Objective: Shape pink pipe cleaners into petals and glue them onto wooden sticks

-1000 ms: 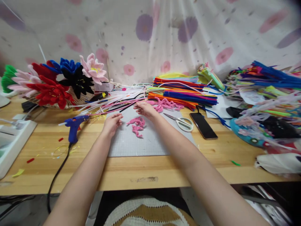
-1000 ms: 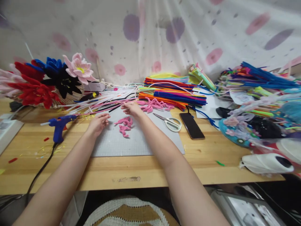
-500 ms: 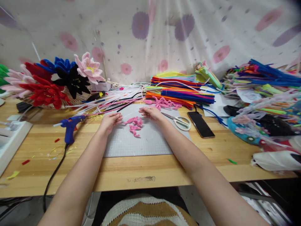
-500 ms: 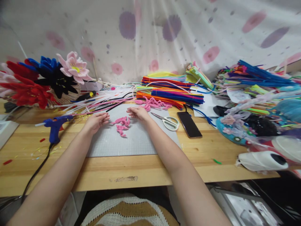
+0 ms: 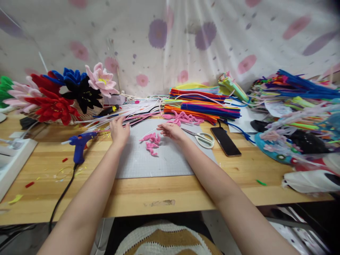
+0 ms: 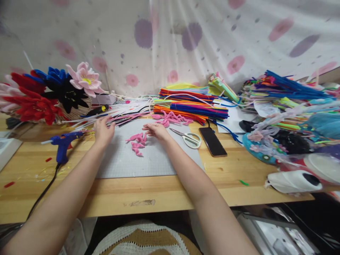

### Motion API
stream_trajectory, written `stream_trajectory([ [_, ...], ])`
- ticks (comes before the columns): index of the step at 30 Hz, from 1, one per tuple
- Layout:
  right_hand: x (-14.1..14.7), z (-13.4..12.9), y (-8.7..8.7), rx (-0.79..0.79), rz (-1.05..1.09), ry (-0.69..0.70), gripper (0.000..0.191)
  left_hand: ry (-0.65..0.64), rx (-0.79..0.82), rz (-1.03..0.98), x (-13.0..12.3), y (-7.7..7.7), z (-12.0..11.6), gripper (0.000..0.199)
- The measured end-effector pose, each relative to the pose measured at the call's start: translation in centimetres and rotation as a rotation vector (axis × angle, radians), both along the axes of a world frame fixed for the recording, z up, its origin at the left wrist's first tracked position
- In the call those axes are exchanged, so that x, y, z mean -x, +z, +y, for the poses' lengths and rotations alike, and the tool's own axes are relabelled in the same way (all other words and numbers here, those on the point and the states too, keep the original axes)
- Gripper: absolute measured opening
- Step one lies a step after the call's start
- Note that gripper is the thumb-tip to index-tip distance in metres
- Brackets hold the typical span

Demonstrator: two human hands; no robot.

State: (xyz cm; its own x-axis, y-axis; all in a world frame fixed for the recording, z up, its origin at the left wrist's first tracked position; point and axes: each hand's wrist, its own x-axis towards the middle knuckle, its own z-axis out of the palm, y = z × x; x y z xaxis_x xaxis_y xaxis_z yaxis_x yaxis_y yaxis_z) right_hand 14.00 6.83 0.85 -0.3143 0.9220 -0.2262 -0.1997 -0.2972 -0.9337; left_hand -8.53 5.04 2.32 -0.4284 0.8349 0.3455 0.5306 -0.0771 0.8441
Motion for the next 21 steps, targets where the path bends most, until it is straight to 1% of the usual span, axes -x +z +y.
stream_trajectory([
  [1,0.2,-0.2,0.1,-0.007,-0.008,-0.016,0.015,-0.021,-0.046,0.112,-0.5,0.0,-0.4,0.020],
  [2,0.4,-0.5,0.2,-0.015,-0.020,-0.031,0.016,-0.079,-0.055,0.193,-1.3,-0.1,-0.8,0.019],
  [4,0.8,-1.0,0.4,-0.028,-0.045,-0.054,0.016,-0.257,-0.001,0.280,-3.0,-0.3,-2.0,0.020],
  [5,1.0,-1.3,0.5,-0.037,-0.053,-0.055,0.016,-0.320,0.041,0.316,-3.9,-0.4,-2.6,0.021],
  [6,1.1,-1.6,0.6,-0.048,-0.055,-0.047,0.016,-0.347,0.087,0.384,-4.8,-0.6,-3.1,0.021],
  [8,1.1,-2.1,0.7,-0.076,-0.049,-0.024,0.016,-0.358,0.188,0.519,-6.1,-0.8,-4.0,0.025],
  [11,0.6,-2.7,0.5,-0.102,-0.035,-0.015,0.019,-0.327,0.295,0.638,-6.8,-1.0,-4.8,0.031],
  [17,0.1,-3.4,-0.6,-0.099,0.014,-0.032,0.033,-0.336,0.365,0.671,-6.2,-1.5,-5.9,0.037],
  [21,0.4,-3.7,-1.1,-0.086,0.065,-0.092,0.042,-0.314,0.353,0.667,-6.3,-1.7,-6.6,0.038],
])
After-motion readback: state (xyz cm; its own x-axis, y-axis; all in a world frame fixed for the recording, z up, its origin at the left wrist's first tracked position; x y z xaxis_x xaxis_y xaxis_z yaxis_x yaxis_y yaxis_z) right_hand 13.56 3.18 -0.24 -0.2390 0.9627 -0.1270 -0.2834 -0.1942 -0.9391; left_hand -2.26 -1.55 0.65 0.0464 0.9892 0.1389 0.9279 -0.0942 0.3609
